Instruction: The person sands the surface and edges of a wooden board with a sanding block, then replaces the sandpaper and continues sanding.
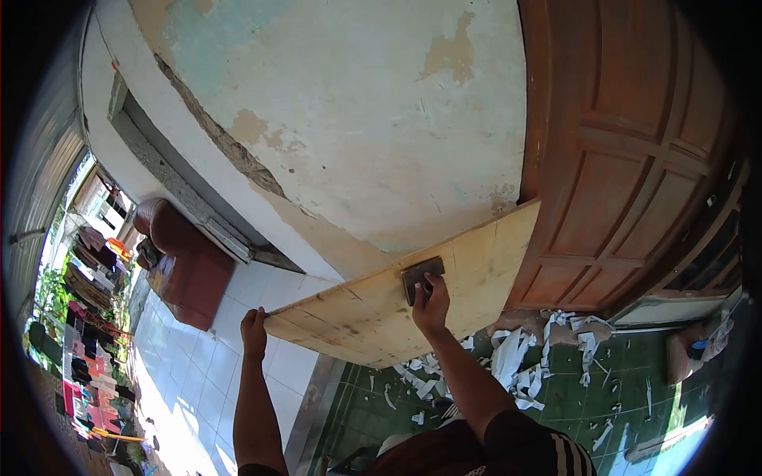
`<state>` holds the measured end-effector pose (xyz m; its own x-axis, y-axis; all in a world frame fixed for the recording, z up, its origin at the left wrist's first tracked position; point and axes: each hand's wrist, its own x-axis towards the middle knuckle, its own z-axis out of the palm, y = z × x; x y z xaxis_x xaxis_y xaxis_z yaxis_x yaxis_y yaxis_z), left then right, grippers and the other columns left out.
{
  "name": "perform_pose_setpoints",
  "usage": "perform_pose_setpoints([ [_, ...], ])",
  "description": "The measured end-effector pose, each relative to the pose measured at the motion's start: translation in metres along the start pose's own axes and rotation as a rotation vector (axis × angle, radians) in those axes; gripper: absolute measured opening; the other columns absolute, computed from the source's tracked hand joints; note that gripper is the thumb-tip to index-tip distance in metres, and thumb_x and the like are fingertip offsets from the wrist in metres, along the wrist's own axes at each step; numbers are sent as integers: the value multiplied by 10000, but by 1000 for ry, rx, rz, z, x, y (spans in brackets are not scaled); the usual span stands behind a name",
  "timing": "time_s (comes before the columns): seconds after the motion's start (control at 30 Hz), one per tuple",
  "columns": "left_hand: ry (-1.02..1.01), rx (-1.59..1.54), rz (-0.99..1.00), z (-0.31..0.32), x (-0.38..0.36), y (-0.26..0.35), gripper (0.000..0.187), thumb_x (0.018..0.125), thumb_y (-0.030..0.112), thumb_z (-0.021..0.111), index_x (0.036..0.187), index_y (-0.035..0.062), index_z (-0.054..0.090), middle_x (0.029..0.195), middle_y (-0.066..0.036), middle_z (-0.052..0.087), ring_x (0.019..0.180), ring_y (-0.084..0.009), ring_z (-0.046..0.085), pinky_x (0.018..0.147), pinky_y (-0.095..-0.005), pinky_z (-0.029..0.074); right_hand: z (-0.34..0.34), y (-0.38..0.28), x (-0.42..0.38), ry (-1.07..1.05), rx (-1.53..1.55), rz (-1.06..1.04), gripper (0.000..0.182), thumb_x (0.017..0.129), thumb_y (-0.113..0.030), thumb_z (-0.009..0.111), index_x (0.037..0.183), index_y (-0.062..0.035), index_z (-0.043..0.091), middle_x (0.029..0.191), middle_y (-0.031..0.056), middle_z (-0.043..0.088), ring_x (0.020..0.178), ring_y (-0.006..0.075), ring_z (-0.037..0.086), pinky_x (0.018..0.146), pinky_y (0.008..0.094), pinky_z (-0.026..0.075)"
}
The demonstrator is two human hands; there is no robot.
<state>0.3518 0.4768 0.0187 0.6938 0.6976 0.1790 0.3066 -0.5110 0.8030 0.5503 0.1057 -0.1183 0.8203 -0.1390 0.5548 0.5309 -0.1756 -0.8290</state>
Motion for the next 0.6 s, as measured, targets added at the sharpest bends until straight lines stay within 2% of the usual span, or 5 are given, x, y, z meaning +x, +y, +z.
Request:
perform_pose_setpoints([
  [0.2, -76, -35, 43, 13, 60, -5, 359, 1047, 252, 560, 804, -10, 597, 722, -47, 530, 724, -138, 450, 692, -336, 410, -117, 46, 156, 504, 164, 174, 321, 1026, -131, 605, 1290, 23, 507, 1109, 183, 643, 992, 262, 643, 886, 372, 534],
  [0.3, -110, -68, 74, 25, 97, -13, 351, 1047, 249, 560, 833, -22, 625, 737, -57, 563, 731, -144, 478, 701, -339, 423, -71, 19, 124, 474, 252, 301, 353, 1034, -185, 612, 1288, 36, 506, 1121, 207, 646, 1018, 275, 637, 923, 389, 509],
  [0.4, -146, -84, 111, 35, 133, -22, 350, 1046, 254, 564, 869, -33, 658, 756, -68, 595, 738, -152, 505, 710, -346, 437, 41, 4, 36, 177, -119, 115, 355, 1000, -194, 652, 1280, 1, 554, 1165, 261, 639, 1078, 449, 641, 953, 455, 503],
  [0.47, -158, -109, 147, 43, 150, -22, 355, 1046, 262, 568, 888, -38, 674, 763, -75, 607, 739, -157, 515, 711, -352, 442, 75, -7, 21, 135, -25, 152, 338, 988, -196, 669, 1255, -14, 569, 1166, 254, 644, 1090, 459, 636, 956, 463, 506],
  [0.6, -160, 38, 273, 48, 175, -21, 387, 1042, 293, 582, 885, -52, 658, 770, -121, 634, 734, -181, 544, 692, -387, 443, 18, 6, 97, 482, -59, 151, 308, 1001, -153, 642, 1263, -7, 573, 1119, 237, 676, 1028, 393, 670, 891, 417, 526],
])
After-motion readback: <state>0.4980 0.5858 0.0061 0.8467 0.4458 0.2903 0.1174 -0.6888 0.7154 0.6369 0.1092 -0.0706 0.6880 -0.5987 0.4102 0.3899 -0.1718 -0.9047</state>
